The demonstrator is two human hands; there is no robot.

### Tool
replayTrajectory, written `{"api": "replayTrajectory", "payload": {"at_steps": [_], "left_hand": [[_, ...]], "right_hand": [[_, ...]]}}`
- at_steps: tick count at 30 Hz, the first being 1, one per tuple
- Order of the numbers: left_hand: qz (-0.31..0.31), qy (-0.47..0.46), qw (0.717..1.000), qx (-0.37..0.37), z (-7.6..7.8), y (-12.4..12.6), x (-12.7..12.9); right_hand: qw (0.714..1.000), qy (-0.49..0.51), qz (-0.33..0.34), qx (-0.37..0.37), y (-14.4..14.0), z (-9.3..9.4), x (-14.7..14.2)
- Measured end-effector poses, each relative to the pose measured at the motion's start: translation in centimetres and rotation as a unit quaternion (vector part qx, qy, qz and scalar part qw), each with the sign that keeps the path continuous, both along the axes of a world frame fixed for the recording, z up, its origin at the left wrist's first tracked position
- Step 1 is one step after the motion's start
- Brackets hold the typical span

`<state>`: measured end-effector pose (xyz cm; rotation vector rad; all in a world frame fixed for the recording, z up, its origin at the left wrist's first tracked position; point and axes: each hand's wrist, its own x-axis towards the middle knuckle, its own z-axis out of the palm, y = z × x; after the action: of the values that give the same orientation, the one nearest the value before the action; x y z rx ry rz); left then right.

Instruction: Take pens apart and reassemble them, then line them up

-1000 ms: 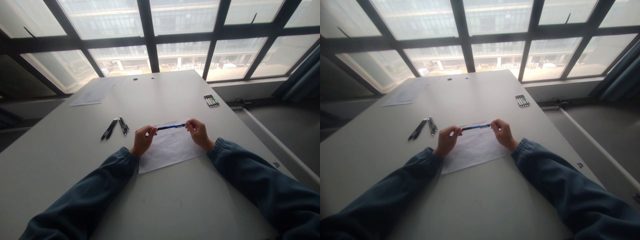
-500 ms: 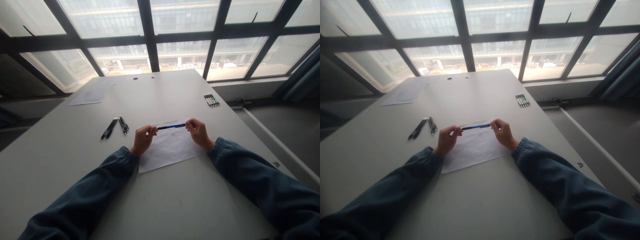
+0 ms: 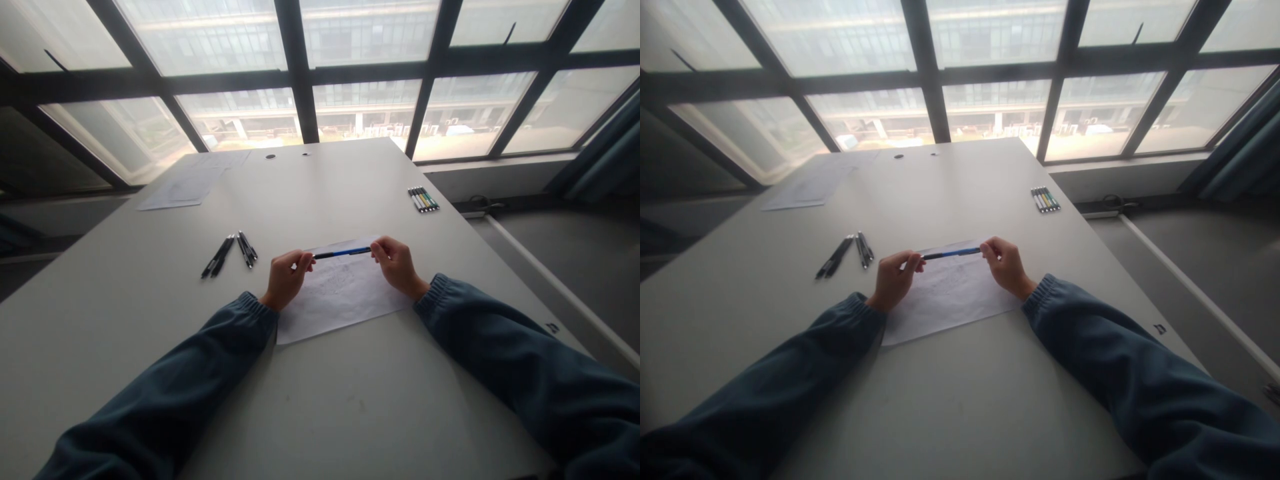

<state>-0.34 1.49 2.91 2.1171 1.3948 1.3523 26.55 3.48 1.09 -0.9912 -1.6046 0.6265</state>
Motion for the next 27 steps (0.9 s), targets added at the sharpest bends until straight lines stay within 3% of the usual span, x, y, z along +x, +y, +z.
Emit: {"api": "replayTrajectory", "payload": {"at_steps": [27], "left_hand": [[-0.004,0.002,1.0,0.004,-0.06,-0.02,0.07]], "right_hand": [[1.0,-0.002,-0.001,-0.005,-0.02,-0.04,0.03]]}}
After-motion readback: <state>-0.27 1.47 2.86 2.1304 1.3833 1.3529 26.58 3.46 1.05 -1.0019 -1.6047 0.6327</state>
